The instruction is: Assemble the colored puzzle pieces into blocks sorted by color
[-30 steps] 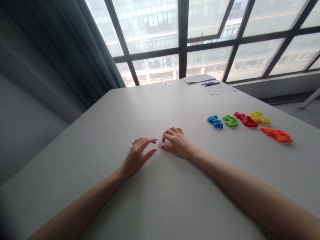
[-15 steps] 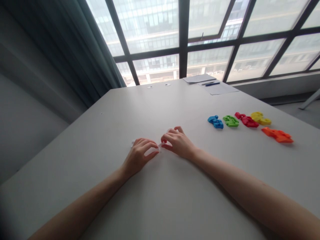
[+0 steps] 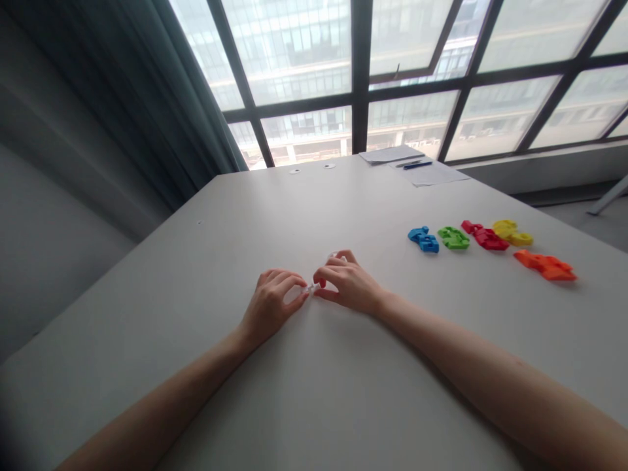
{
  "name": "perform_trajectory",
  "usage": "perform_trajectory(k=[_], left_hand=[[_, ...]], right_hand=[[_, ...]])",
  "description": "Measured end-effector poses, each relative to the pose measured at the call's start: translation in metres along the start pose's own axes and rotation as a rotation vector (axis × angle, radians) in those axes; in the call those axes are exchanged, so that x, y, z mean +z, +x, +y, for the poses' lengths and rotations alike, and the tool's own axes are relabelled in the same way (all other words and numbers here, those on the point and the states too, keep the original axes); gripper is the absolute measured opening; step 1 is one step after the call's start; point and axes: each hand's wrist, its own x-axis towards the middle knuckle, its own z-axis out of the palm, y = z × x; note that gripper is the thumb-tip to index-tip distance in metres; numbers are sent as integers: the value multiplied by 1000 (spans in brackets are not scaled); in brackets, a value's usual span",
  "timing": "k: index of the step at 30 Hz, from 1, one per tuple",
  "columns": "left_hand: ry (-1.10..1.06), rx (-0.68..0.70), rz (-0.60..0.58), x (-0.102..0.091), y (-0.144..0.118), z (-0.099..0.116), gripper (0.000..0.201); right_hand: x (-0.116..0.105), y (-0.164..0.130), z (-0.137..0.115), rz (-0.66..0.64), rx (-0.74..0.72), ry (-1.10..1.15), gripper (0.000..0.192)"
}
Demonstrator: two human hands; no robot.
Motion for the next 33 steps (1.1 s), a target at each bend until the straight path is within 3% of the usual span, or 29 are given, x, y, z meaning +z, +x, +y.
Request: perform_trajectory(k=[8, 12, 17, 21, 25, 33], left_hand=[[-31, 1, -14, 2, 0, -3, 6], [1, -8, 9, -1, -1, -2, 15], [92, -283, 191, -4, -1, -8, 29], [31, -486, 146, 0, 0, -18, 43], [1, -449, 110, 6, -1, -24, 47], [-291, -388, 205, 7, -2, -30, 44]], right_hand=[[-1, 1, -2, -94, 84, -10, 23], [-1, 0, 0, -70, 106, -26, 20], [-7, -6, 15, -26, 175, -54, 17], [-8, -11, 29, -46, 195, -67, 17], [-7, -12, 33, -69, 201, -71, 19], [-9, -10, 29, -79, 238, -43, 25]])
